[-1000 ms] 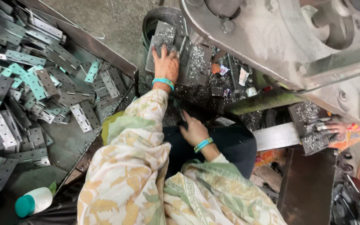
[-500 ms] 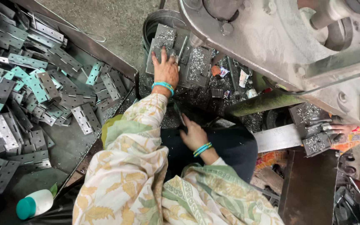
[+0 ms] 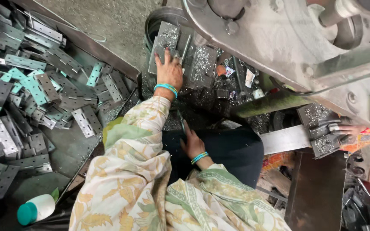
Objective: The person places small metal brackets onto a punch press machine, activates the press, and then removes the processed metal pieces, placing them into a bin.
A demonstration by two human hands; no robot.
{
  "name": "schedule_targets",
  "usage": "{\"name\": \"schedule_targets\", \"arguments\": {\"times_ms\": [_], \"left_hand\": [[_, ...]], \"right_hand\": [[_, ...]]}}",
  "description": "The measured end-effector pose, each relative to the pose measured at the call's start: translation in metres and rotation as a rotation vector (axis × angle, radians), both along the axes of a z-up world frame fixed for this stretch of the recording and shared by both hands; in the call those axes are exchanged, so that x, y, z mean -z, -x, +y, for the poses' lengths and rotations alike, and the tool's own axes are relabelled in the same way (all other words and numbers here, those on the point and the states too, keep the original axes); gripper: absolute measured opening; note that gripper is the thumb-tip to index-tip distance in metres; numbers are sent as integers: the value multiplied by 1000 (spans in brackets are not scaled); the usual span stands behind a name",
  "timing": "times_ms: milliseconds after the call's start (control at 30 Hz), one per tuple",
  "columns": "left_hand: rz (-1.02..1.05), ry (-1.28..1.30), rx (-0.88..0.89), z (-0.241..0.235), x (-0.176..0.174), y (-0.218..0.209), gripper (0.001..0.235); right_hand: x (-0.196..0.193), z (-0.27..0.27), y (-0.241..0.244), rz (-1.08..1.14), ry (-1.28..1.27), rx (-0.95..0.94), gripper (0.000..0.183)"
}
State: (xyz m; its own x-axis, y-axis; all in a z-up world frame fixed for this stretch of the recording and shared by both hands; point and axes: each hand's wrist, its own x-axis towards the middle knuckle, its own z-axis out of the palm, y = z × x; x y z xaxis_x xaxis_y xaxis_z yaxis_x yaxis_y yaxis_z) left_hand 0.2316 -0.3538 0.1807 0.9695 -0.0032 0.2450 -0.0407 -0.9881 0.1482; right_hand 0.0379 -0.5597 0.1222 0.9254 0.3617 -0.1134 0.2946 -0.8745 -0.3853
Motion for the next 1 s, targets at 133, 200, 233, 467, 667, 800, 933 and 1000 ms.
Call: {"name": "schedule_targets", "arguments": {"times_ms": [133,200,233,467,667,800,933,1000], "left_hand": [[150,-67,28,7,-3,5,42],[102,-19,10,3,0,3,43],[62,-2,-7,6,-4,-7,43],[5,5,-33,4,-6,-21,44],[65,36,-21,9,-9,-18,40],[4,80,-22,4,1,-21,40],[-107,73,-46,6,5,-26,44],[-44,70,-30,9,7,-26,41]], "right_hand": [[-55,7,-21,82,80,-35,84],[-77,7,-35,85,116,-62,73],[-84,11,-38,89,133,-56,73],[-53,16,-11,-24,-65,-1,75],[-74,18,-27,87,76,-19,78],[-83,12,-36,79,131,-64,74],[-30,5,-15,13,101,-23,86],[5,4,8,-88,-22,6,85]]}}
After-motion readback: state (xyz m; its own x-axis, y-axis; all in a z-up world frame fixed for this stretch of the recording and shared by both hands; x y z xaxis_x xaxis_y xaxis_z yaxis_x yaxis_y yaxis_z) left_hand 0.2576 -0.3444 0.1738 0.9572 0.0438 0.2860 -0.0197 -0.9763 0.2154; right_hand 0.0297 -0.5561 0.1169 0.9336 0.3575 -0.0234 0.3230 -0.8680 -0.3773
